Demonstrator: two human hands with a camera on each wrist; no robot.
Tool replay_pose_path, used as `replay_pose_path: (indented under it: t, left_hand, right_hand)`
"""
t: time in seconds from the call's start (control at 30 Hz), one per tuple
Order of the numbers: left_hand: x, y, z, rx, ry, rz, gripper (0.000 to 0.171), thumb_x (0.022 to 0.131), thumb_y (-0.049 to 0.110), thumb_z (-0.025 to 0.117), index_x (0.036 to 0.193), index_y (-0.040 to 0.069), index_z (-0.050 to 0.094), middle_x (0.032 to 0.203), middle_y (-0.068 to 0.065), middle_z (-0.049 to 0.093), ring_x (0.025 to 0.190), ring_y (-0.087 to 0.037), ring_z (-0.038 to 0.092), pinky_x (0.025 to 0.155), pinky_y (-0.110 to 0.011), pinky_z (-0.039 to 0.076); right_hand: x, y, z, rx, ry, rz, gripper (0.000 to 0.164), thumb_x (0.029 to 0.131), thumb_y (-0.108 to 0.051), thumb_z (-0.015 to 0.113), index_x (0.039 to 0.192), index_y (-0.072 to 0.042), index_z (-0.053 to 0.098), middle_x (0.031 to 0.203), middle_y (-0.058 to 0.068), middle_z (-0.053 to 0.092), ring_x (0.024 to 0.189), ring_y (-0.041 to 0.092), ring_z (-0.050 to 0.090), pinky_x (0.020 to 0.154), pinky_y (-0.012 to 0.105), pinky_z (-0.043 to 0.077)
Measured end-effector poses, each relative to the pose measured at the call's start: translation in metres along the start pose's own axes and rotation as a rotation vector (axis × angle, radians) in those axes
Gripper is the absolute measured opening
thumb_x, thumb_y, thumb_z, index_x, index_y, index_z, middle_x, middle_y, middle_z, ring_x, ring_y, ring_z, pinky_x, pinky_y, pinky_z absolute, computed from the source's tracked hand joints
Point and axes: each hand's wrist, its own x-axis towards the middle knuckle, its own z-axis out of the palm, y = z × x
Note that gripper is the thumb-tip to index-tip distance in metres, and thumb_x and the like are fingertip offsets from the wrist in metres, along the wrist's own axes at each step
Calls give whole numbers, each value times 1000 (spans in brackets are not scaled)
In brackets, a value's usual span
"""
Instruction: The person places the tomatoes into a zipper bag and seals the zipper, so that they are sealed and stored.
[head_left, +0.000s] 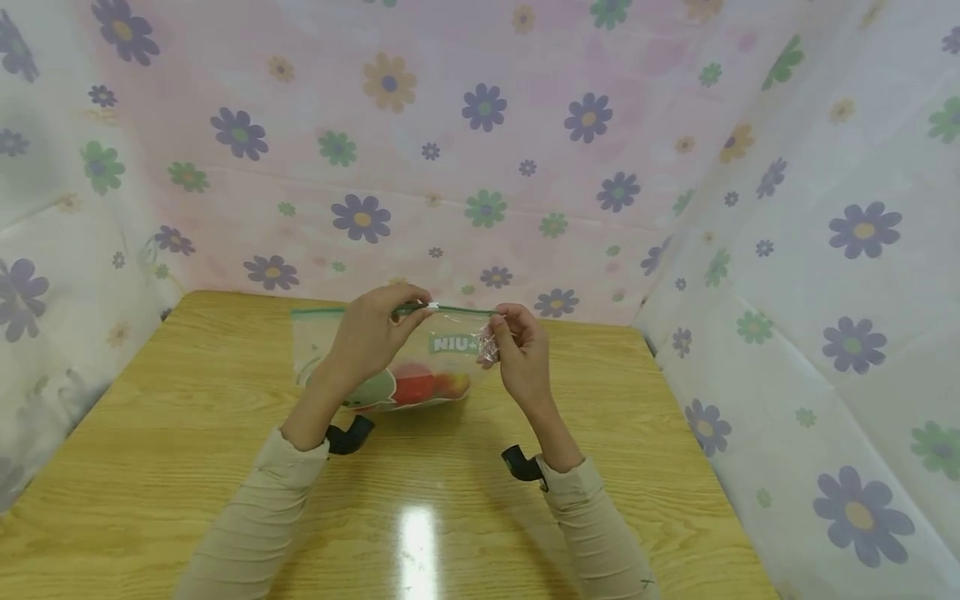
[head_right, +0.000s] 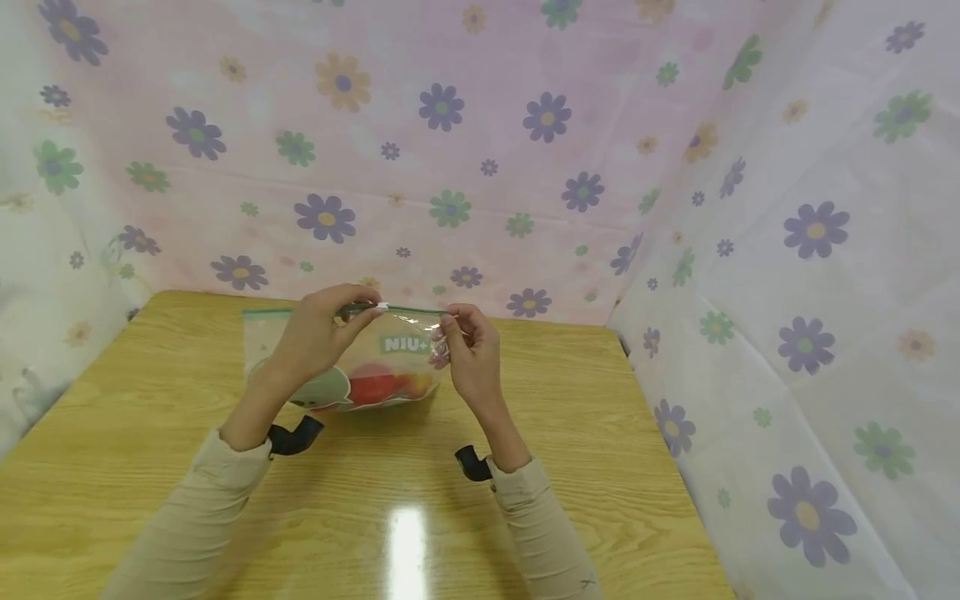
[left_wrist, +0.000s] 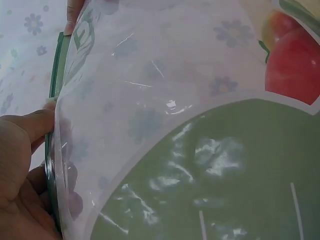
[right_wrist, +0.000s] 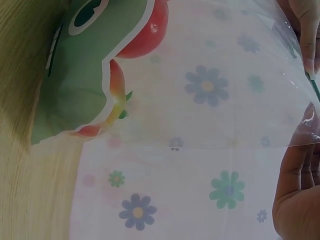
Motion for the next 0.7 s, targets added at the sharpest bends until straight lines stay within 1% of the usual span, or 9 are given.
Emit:
replay_pose_path:
  t: [0.13, 0.27, 0.47, 0.7]
  left_hand:
    - [-2, -1, -2, 18, 35, 40, 14, 96, 18, 73, 106, 9, 74, 94, -6, 74, 69, -19, 60, 64, -34, 52]
    - [-3, -2, -4, 16, 51, 61, 13, 95, 17, 74, 105, 8, 75, 94, -6, 74, 72, -19, 64, 66, -35, 55]
    - [-7, -7, -8, 34, 84, 68, 15, 93, 13, 76, 106, 5, 75, 103, -10, 76, 80, -22, 70, 68, -36, 58]
    - [-11, -15, -17, 33, 137, 69, 22, 91, 11, 77, 112, 4, 75, 103, -11, 76, 82, -23, 70, 69, -37, 58]
  right_hand:
    - [0, -1, 0, 12, -4, -13, 19, 107, -9, 52, 107, 9, 58, 78, -1, 63, 51, 9, 62, 46, 26, 56]
    - [-1, -2, 0, 25, -6, -20, 15, 107, -9, 52, 105, 4, 59, 78, -1, 63, 50, 9, 62, 46, 27, 56]
    - [-3, -3, -2, 25, 2, -14, 19, 108, -10, 52, 110, 9, 57, 78, -1, 62, 51, 8, 64, 47, 26, 57]
    - [-3, -3, -4, 23, 19, -13, 21, 108, -8, 51, 112, 12, 55, 77, 4, 61, 50, 9, 64, 47, 27, 57]
